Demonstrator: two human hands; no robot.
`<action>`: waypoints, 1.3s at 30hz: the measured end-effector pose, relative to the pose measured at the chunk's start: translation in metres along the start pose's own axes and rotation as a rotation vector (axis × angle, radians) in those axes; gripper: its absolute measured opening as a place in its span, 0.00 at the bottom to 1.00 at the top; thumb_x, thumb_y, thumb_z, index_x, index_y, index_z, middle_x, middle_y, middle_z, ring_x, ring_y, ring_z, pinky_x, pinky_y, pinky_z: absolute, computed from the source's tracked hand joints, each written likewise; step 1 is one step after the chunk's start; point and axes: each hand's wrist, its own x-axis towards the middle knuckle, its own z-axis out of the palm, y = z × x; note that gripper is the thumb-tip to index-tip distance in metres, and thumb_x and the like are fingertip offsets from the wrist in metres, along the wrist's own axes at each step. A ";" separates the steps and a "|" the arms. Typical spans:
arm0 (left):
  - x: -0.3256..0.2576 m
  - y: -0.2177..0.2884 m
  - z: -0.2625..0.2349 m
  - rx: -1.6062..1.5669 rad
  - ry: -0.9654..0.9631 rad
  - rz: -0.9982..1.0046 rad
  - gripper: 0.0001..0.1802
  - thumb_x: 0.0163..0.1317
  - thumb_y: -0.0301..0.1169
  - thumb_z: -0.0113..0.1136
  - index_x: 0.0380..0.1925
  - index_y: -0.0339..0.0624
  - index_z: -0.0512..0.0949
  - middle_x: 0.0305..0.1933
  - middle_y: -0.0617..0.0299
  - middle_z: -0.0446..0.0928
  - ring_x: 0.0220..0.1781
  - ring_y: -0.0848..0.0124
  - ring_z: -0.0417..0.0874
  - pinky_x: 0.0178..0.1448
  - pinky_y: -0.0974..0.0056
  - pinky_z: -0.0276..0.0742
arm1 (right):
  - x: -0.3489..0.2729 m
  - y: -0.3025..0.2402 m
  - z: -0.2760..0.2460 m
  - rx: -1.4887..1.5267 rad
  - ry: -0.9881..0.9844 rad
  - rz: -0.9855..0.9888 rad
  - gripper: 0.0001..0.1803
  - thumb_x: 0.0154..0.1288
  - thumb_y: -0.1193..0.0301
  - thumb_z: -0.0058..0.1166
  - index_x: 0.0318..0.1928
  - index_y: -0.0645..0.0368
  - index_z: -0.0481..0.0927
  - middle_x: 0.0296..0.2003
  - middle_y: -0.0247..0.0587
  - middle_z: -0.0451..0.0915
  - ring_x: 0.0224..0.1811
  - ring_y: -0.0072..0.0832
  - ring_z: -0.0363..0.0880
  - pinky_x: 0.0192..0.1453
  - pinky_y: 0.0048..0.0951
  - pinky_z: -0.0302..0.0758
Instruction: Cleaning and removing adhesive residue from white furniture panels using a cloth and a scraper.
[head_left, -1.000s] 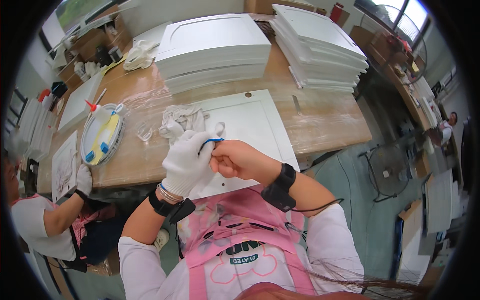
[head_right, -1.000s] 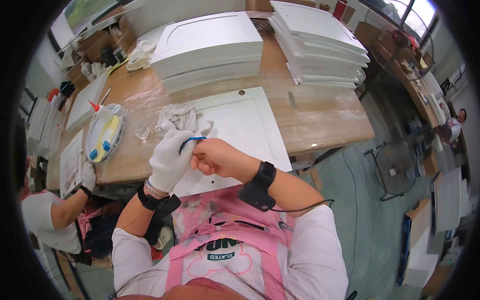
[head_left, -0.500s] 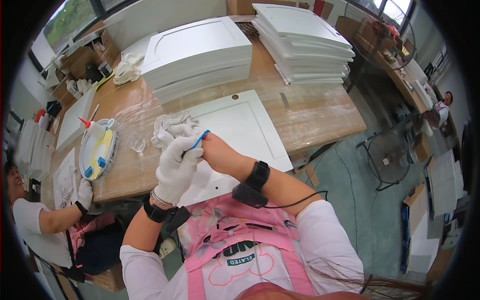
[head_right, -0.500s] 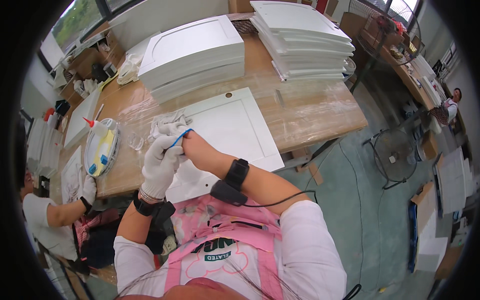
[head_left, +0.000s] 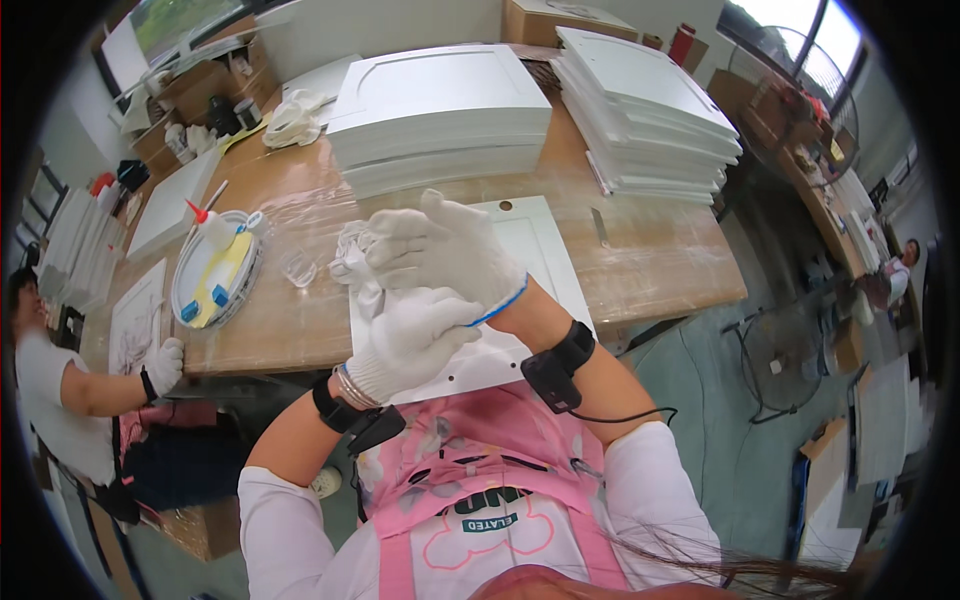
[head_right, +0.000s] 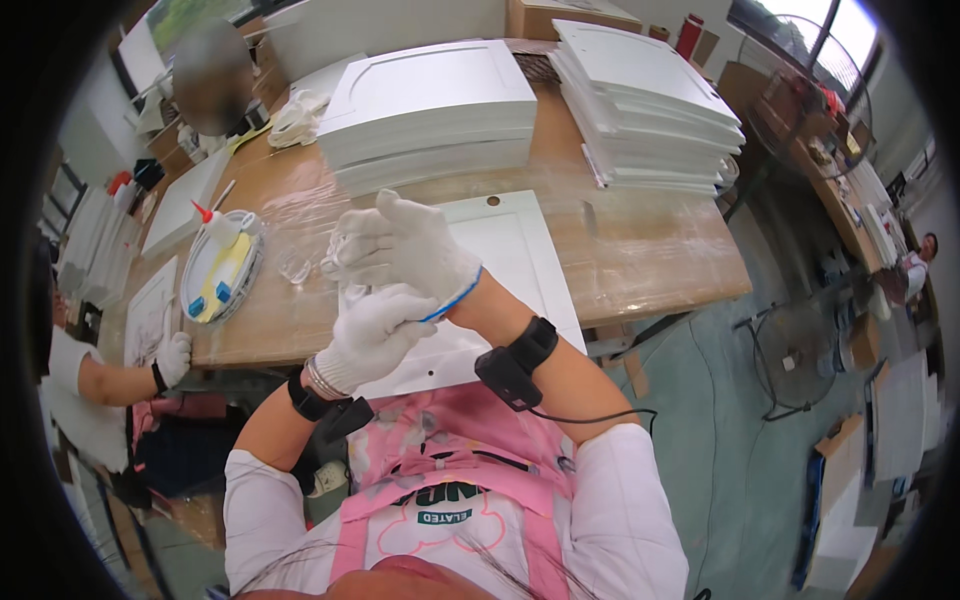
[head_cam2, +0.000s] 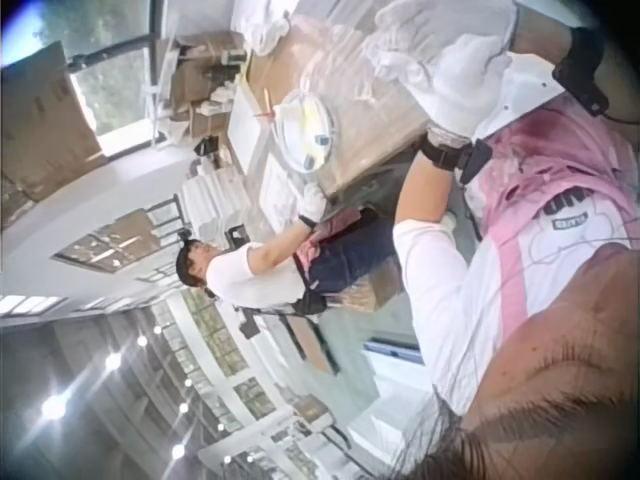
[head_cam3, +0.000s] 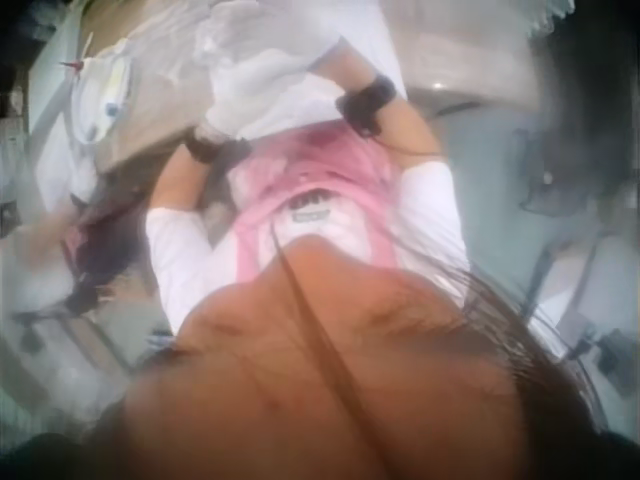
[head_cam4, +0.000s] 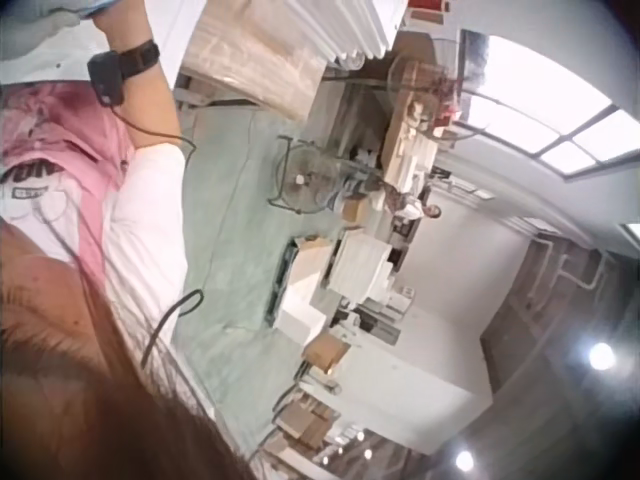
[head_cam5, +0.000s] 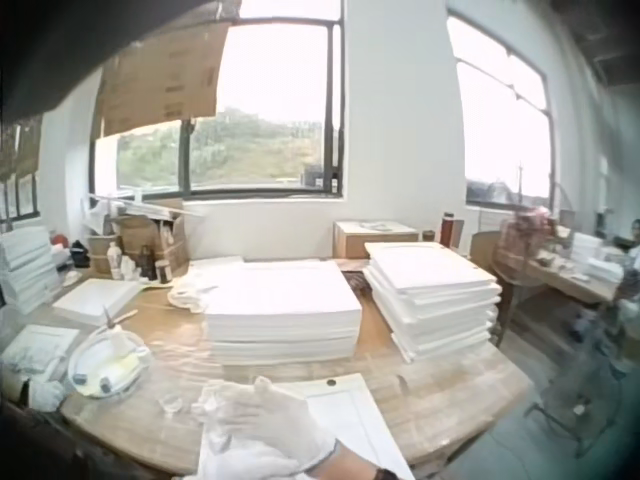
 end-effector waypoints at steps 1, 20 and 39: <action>-0.004 -0.004 0.007 -0.150 0.036 -0.072 0.12 0.59 0.21 0.65 0.44 0.38 0.81 0.33 0.57 0.78 0.34 0.63 0.81 0.38 0.62 0.76 | 0.002 0.005 0.003 -0.001 -0.009 0.019 0.27 0.77 0.54 0.47 0.64 0.63 0.74 0.63 0.47 0.76 0.65 0.44 0.74 0.69 0.49 0.68; 0.006 0.003 0.008 0.104 0.268 -0.243 0.09 0.60 0.29 0.66 0.39 0.40 0.81 0.26 0.54 0.78 0.30 0.59 0.82 0.35 0.58 0.75 | 0.005 0.000 0.019 0.153 0.400 -0.597 0.22 0.79 0.61 0.46 0.63 0.64 0.68 0.58 0.55 0.76 0.64 0.46 0.75 0.72 0.50 0.73; -0.018 -0.005 0.057 -0.183 0.391 -0.526 0.09 0.59 0.27 0.67 0.34 0.37 0.76 0.28 0.50 0.75 0.30 0.55 0.78 0.36 0.58 0.74 | 0.021 0.012 -0.003 0.103 0.441 -0.634 0.25 0.81 0.62 0.44 0.69 0.63 0.65 0.58 0.51 0.79 0.59 0.40 0.80 0.69 0.45 0.75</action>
